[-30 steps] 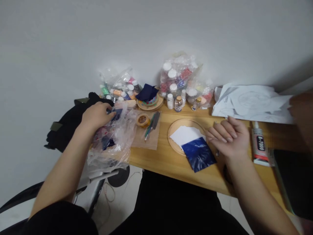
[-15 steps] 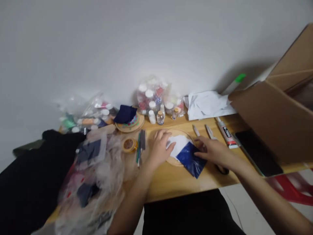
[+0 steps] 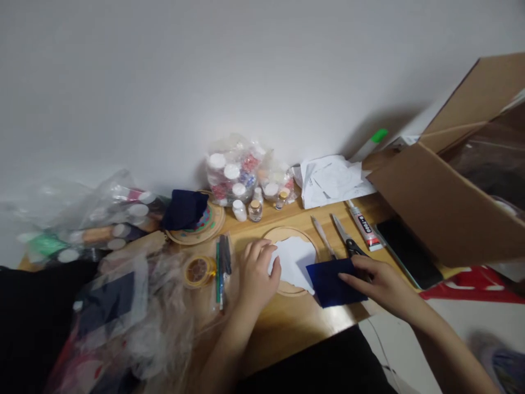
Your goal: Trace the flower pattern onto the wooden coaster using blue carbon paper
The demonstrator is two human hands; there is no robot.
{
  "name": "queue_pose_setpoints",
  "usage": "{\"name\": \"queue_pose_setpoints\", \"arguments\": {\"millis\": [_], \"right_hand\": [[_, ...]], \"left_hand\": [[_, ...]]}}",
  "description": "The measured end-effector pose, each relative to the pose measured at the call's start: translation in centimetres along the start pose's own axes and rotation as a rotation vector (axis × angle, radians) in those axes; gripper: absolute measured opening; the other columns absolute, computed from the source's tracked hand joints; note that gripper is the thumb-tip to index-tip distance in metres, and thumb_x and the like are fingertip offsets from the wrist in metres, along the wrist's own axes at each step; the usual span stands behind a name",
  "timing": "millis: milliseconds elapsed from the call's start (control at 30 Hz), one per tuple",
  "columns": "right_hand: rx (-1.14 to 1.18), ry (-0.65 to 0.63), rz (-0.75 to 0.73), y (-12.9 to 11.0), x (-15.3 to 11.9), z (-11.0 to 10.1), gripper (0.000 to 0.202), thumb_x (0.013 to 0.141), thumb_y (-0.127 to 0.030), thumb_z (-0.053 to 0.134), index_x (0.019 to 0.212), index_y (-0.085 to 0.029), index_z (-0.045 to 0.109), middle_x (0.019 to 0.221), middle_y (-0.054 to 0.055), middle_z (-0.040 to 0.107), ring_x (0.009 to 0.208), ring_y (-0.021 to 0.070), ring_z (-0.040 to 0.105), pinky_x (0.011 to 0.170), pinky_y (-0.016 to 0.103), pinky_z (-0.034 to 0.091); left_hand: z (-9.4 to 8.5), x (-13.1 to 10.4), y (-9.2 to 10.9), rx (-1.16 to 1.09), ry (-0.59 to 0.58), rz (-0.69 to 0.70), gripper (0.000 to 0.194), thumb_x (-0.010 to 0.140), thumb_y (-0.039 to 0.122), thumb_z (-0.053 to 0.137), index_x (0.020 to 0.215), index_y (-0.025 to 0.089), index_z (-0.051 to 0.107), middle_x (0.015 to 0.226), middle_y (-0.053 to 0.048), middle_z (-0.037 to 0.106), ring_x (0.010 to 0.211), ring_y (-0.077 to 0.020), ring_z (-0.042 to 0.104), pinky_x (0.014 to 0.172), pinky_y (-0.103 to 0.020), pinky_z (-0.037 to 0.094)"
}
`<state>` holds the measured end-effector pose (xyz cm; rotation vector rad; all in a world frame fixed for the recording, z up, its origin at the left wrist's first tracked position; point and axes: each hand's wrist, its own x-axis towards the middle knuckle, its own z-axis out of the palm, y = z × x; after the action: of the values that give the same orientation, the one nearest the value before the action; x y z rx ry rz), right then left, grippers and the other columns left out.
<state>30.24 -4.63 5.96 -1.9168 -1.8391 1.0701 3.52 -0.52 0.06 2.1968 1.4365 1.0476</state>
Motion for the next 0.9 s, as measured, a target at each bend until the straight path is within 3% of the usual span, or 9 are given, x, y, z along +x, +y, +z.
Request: {"name": "queue_pose_setpoints", "arguments": {"millis": [100,200,300,400,467,600,667,767,900], "right_hand": [[0.265,0.103,0.051,2.4,-0.8,-1.7,0.035,0.075,-0.055,0.069,0.073,-0.020,0.071,0.073,0.005,0.069,0.066,0.0199,0.062,0.060,0.031,0.051],[0.474,0.259,0.138,4.2,1.0,-2.9,0.031,0.066,-0.052,0.079,0.077,-0.023,0.075,0.075,0.004,0.072,0.068,0.0221,0.065,0.058,0.031,0.054],[0.586,0.387,0.161,4.5,3.9,-3.2,0.030,0.063,-0.047,0.083,0.083,-0.026,0.077,0.084,0.003,0.074,0.073,0.0207,0.067,0.065,0.030,0.058],[0.624,0.345,0.176,3.6,6.2,-3.4,0.027,0.066,-0.046,0.082,0.083,-0.025,0.076,0.079,0.000,0.073,0.068,0.0152,0.065,0.063,0.024,0.055],[0.601,0.278,0.170,2.9,7.1,-3.9,0.026,0.068,-0.045,0.081,0.081,-0.024,0.075,0.074,-0.001,0.071,0.064,0.0133,0.063,0.058,0.022,0.053],[0.628,0.256,0.167,2.2,7.9,-5.5,0.034,0.063,-0.047,0.084,0.088,-0.025,0.077,0.077,0.000,0.073,0.062,0.0140,0.064,0.053,0.023,0.053],[0.651,0.319,0.186,2.1,7.7,-5.9,0.039,0.062,-0.047,0.084,0.094,-0.027,0.077,0.082,0.000,0.075,0.066,0.0154,0.066,0.052,0.024,0.054],[0.637,0.463,0.146,2.3,6.5,-5.6,0.041,0.060,-0.045,0.086,0.096,-0.028,0.078,0.088,0.001,0.076,0.069,0.0155,0.067,0.057,0.027,0.056],[0.719,0.547,0.095,2.5,3.9,-3.8,0.040,0.056,-0.041,0.087,0.092,-0.026,0.079,0.091,0.003,0.076,0.078,0.0176,0.068,0.078,0.035,0.059]], "left_hand": [[0.2,0.0,0.2,0.031,-0.056,0.004,0.019,0.088,0.019,0.055,0.105,0.020,0.063,0.111,-0.009,0.067,0.107,-0.0264,0.059,0.094,-0.046,0.050],[-0.2,0.1,0.6,0.179,-0.155,0.069,0.022,0.089,0.026,0.058,0.109,0.016,0.061,0.112,-0.012,0.067,0.108,-0.0283,0.060,0.093,-0.046,0.051],[-1.2,0.2,2.0,0.271,-0.341,0.142,0.045,0.086,0.036,0.063,0.124,0.013,0.055,0.125,-0.017,0.063,0.118,-0.0327,0.057,0.099,-0.050,0.049],[-1.7,0.3,3.4,0.293,-0.559,0.172,0.056,0.082,0.030,0.061,0.133,0.010,0.049,0.139,-0.020,0.054,0.133,-0.0340,0.048,0.105,-0.049,0.047],[-1.5,0.2,3.8,0.364,-0.576,0.186,0.051,0.079,0.019,0.057,0.128,0.007,0.053,0.138,-0.023,0.055,0.131,-0.0357,0.051,0.104,-0.049,0.049],[-0.7,-0.3,3.5,0.413,-0.459,0.258,0.034,0.087,0.013,0.050,0.119,0.007,0.060,0.124,-0.020,0.066,0.117,-0.0323,0.063,0.096,-0.045,0.056],[-0.6,-0.6,3.5,0.264,-0.384,0.103,0.026,0.091,0.011,0.048,0.110,0.013,0.066,0.116,-0.015,0.072,0.112,-0.0265,0.067,0.095,-0.042,0.056],[-1.1,-1.1,3.6,0.018,-0.247,-0.360,0.022,0.095,0.026,0.049,0.103,0.018,0.068,0.103,-0.009,0.075,0.099,-0.0217,0.071,0.089,-0.038,0.058],[-1.5,-1.0,3.4,-0.001,-0.226,-0.577,0.028,0.094,0.038,0.053,0.103,0.016,0.066,0.089,-0.007,0.075,0.079,-0.0210,0.073,0.068,-0.033,0.060]]}}
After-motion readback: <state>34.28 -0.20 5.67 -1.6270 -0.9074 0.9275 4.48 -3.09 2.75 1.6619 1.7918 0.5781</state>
